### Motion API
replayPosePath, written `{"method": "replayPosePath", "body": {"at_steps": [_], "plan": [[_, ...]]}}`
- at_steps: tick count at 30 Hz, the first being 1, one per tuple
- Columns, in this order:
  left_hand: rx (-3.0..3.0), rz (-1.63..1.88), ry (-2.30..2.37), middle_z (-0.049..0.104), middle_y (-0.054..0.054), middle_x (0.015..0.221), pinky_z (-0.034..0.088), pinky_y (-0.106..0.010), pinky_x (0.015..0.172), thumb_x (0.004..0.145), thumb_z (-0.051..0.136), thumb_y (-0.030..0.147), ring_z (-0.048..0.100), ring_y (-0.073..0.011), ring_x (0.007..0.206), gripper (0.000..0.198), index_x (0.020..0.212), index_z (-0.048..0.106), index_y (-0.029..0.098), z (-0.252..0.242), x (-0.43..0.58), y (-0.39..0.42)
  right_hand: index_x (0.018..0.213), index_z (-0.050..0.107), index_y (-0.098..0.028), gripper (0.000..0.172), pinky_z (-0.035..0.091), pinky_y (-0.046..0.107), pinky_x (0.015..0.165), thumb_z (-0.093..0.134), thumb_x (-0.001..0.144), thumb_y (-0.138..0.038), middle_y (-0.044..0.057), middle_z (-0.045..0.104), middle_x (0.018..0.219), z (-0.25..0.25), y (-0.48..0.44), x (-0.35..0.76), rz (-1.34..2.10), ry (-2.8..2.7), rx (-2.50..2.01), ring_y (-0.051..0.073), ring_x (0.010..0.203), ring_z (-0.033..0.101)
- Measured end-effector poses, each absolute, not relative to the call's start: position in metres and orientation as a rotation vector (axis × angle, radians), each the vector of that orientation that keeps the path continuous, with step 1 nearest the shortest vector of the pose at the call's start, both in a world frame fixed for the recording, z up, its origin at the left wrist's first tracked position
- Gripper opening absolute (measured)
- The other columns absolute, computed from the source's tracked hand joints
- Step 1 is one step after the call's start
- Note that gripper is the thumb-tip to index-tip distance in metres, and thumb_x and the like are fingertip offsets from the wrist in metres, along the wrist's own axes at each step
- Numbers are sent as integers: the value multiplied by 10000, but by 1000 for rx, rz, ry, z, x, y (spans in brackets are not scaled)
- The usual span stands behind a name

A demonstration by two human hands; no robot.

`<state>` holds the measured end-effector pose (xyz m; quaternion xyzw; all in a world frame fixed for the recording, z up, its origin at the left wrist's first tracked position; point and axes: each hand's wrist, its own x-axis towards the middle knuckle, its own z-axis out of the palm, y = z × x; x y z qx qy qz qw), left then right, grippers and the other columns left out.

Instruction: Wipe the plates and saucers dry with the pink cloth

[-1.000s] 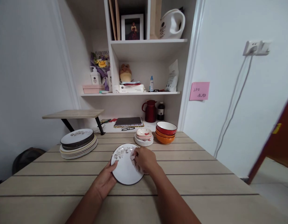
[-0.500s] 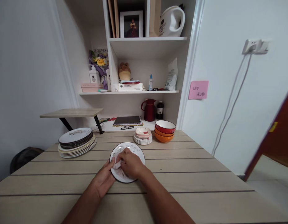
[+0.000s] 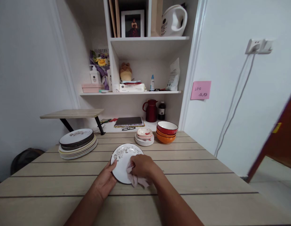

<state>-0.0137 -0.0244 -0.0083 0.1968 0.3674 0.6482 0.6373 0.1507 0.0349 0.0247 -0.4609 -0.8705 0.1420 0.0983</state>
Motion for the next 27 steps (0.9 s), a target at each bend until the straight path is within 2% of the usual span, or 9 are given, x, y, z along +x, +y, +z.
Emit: {"method": "replayPosePath", "body": {"at_steps": [3, 6, 11, 15, 18, 21, 24, 27], "plan": [[484, 1482, 812, 728, -132, 1030, 535, -345, 867, 821, 644, 179, 702, -221, 889, 462, 1270, 541, 151, -9, -14, -24, 846, 627, -228, 193, 333, 248, 638, 647, 655, -207, 14, 622, 885, 18, 28, 133, 552, -2666, -951, 170, 782, 537], [516, 1464, 792, 732, -129, 1007, 528, -346, 876, 841, 628, 213, 698, -224, 909, 405, 1234, 566, 136, -9, -13, -25, 857, 601, -211, 194, 367, 236, 688, 581, 686, -120, 28, 562, 979, 12, 29, 118, 562, -2492, -792, 158, 846, 530], [522, 1474, 785, 727, -123, 1050, 522, -330, 899, 845, 623, 198, 691, -213, 950, 420, 1257, 555, 153, -8, -11, -25, 920, 578, -223, 286, 378, 238, 731, 545, 695, -50, 23, 520, 1037, 8, 49, 117, 473, -2262, -914, 148, 883, 521], [505, 1463, 816, 726, -126, 1060, 528, -334, 902, 839, 629, 192, 693, -215, 955, 437, 1267, 555, 158, -9, -11, -24, 943, 576, -225, 221, 360, 245, 689, 523, 761, -111, 37, 543, 1076, 16, 59, 128, 354, -2199, -1191, 168, 940, 544], [482, 1460, 815, 721, -139, 1075, 533, -336, 897, 833, 636, 194, 696, -221, 950, 440, 1263, 560, 143, -9, -12, -24, 1013, 581, -237, 238, 322, 263, 617, 484, 804, -174, 59, 569, 1120, 26, 53, 139, 262, -2268, -1469, 190, 908, 574], [451, 1467, 820, 718, -147, 1082, 539, -346, 886, 822, 650, 200, 703, -226, 924, 448, 1258, 562, 143, -10, -12, -24, 1018, 604, -225, 253, 298, 279, 598, 524, 778, -229, 85, 624, 1058, 33, 42, 151, 235, -2398, -1639, 222, 852, 592], [441, 1474, 820, 718, -148, 1081, 538, -352, 887, 826, 650, 211, 706, -223, 908, 430, 1243, 571, 144, -11, -12, -25, 896, 639, -231, 207, 301, 275, 607, 621, 690, -246, 54, 663, 935, 34, 32, 155, 304, -2558, -1525, 220, 819, 585], [453, 1476, 799, 719, -144, 1077, 523, -355, 911, 849, 625, 227, 700, -221, 928, 389, 1224, 582, 135, -11, -13, -25, 877, 629, -234, 214, 321, 266, 636, 652, 664, -235, 31, 652, 931, 28, 25, 143, 419, -2686, -1176, 202, 838, 562]]}}
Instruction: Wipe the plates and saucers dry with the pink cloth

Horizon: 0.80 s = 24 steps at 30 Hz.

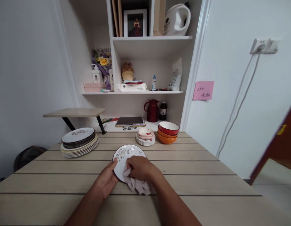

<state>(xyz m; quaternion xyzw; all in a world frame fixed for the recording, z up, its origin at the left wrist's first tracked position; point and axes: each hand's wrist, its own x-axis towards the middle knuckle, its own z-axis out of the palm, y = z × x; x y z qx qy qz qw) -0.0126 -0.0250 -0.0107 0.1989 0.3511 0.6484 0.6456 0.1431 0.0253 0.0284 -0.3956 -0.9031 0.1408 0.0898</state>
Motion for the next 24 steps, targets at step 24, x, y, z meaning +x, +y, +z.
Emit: {"method": "replayPosePath", "body": {"at_steps": [24], "plan": [[361, 1398, 747, 699, -180, 1120, 499, -377, 955, 894, 550, 319, 667, -262, 1034, 414, 1227, 585, 75, -6, -12, -27, 868, 629, -236, 217, 320, 264, 621, 663, 654, -233, 21, 647, 885, 27, 27, 148, 461, -2716, -1100, 194, 789, 556]]}}
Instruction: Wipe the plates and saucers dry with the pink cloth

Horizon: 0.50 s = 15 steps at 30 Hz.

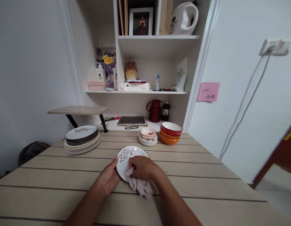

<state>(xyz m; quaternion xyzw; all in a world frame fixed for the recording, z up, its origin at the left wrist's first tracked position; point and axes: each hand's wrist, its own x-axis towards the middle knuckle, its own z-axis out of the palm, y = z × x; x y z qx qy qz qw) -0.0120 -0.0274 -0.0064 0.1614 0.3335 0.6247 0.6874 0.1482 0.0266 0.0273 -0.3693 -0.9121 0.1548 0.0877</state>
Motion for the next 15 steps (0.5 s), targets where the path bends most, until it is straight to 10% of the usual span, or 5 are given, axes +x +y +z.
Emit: {"method": "replayPosePath", "body": {"at_steps": [10, 15], "plan": [[449, 1436, 752, 722, -142, 1071, 528, -362, 890, 860, 611, 290, 702, -228, 899, 417, 1245, 580, 131, -12, -13, -24, 1005, 606, -212, 247, 372, 286, 823, 571, 770, -144, 58, 563, 1046, 15, 47, 121, 403, -2295, -1123, 185, 938, 529], [393, 1466, 804, 742, -132, 979, 555, -342, 808, 859, 608, 242, 710, -198, 750, 382, 1220, 590, 120, -10, -15, -23, 1259, 537, -278, 658, 389, 351, 958, 757, 639, -260, 63, 512, 1270, 25, 43, 148, 760, -2424, -811, 231, 1128, 500]]}}
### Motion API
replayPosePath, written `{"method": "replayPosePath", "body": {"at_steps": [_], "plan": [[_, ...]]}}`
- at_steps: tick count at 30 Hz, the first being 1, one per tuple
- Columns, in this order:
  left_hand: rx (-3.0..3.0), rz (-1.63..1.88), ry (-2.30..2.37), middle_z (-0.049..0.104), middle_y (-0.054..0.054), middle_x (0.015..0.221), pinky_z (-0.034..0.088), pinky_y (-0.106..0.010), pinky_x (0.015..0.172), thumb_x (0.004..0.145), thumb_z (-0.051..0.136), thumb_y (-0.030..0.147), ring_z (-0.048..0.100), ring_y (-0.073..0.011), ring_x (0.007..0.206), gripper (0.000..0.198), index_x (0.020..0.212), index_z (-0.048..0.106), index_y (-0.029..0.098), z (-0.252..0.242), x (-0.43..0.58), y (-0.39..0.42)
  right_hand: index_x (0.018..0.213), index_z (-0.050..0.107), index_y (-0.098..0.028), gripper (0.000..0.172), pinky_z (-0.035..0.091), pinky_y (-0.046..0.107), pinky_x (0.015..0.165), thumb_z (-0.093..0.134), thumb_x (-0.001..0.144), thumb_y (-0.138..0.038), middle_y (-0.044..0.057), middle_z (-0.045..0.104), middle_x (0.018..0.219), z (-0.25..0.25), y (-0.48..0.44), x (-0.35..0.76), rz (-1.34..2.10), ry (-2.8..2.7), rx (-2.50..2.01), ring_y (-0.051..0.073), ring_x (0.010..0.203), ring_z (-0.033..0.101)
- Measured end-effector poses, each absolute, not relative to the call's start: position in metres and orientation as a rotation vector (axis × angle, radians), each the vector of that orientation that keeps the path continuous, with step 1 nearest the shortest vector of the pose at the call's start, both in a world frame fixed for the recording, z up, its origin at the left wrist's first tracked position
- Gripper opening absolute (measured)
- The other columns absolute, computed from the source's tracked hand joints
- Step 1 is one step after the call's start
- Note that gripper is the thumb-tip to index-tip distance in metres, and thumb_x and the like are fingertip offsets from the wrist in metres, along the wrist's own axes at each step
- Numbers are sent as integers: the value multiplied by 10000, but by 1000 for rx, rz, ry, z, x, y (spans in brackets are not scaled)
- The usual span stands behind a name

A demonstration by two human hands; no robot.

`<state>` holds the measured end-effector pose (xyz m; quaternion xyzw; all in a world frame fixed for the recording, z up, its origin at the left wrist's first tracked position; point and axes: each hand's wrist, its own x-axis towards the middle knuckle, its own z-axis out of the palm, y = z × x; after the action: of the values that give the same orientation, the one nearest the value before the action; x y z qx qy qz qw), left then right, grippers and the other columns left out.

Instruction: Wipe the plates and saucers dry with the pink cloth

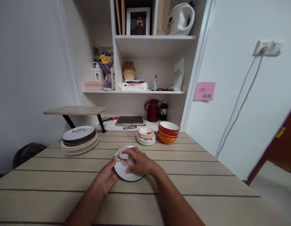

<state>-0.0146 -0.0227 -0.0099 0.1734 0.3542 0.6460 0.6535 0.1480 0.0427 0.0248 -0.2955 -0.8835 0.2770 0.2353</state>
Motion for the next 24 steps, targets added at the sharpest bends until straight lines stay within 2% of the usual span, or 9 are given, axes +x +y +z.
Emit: {"method": "replayPosePath", "body": {"at_steps": [1, 3, 6, 8, 10, 14, 16, 20, 24], "plan": [[373, 1467, 798, 741, -135, 984, 555, -342, 812, 860, 605, 237, 712, -201, 759, 377, 1218, 591, 118, -9, -15, -23, 1292, 509, -284, 674, 407, 353, 952, 741, 659, -280, 63, 500, 1304, 26, 43, 152, 848, -2360, -766, 226, 1128, 511], [339, 1468, 789, 734, -151, 1011, 554, -348, 832, 863, 596, 227, 716, -213, 806, 371, 1215, 590, 108, -8, -15, -22, 1298, 493, -268, 566, 448, 354, 912, 646, 756, -329, 74, 511, 1315, 28, 48, 158, 922, -2094, -800, 210, 1077, 552], [299, 1481, 802, 726, -160, 1042, 549, -362, 858, 863, 589, 214, 714, -226, 863, 369, 1217, 583, 110, -9, -17, -22, 1266, 505, -231, 475, 473, 383, 885, 524, 837, -434, 96, 564, 1240, 25, 64, 165, 819, -1644, -973, 217, 1015, 580], [268, 1490, 823, 729, -154, 1035, 546, -379, 864, 866, 584, 220, 714, -233, 867, 378, 1231, 574, 119, -10, -18, -20, 1289, 485, -215, 540, 481, 405, 878, 513, 832, -501, 112, 570, 1224, 19, 73, 170, 815, -1477, -1089, 241, 1032, 577], [250, 1486, 821, 730, -150, 1028, 538, -399, 876, 875, 569, 239, 711, -243, 880, 397, 1255, 560, 124, -12, -18, -19, 1316, 467, -216, 591, 491, 410, 872, 520, 824, -540, 119, 572, 1245, 13, 76, 171, 990, -1396, -1163, 254, 1053, 583], [278, 1518, 784, 728, -146, 1036, 533, -406, 894, 872, 562, 217, 706, -248, 912, 446, 1308, 520, 135, -12, -21, -16, 1276, 522, -182, 611, 477, 402, 927, 421, 865, -623, 120, 629, 1218, 7, 65, 161, 1767, -1348, -915, 248, 1071, 614], [292, 1524, 789, 731, -129, 1029, 537, -393, 896, 867, 549, 170, 705, -236, 919, 443, 1309, 519, 149, -9, -24, -16, 1265, 532, -169, 649, 460, 400, 957, 332, 886, -657, 118, 640, 1213, 10, 56, 152, 2029, -1278, -753, 241, 1090, 617], [304, 1540, 817, 737, -107, 993, 550, -364, 883, 877, 495, 111, 707, -214, 918, 401, 1272, 549, 156, -2, -33, -17, 1263, 534, -190, 737, 452, 413, 966, 195, 879, -719, 114, 624, 1256, 17, 44, 141, 2187, -1157, -600, 241, 1118, 611], [339, 1609, 904, 742, -103, 952, 564, -346, 854, 852, 496, 45, 718, -196, 836, 422, 1256, 557, 151, -3, -37, -17, 1255, 546, -182, 822, 462, 437, 942, 138, 846, -767, 129, 611, 1277, 18, 41, 140, 2243, -1126, -533, 269, 1140, 598]]}}
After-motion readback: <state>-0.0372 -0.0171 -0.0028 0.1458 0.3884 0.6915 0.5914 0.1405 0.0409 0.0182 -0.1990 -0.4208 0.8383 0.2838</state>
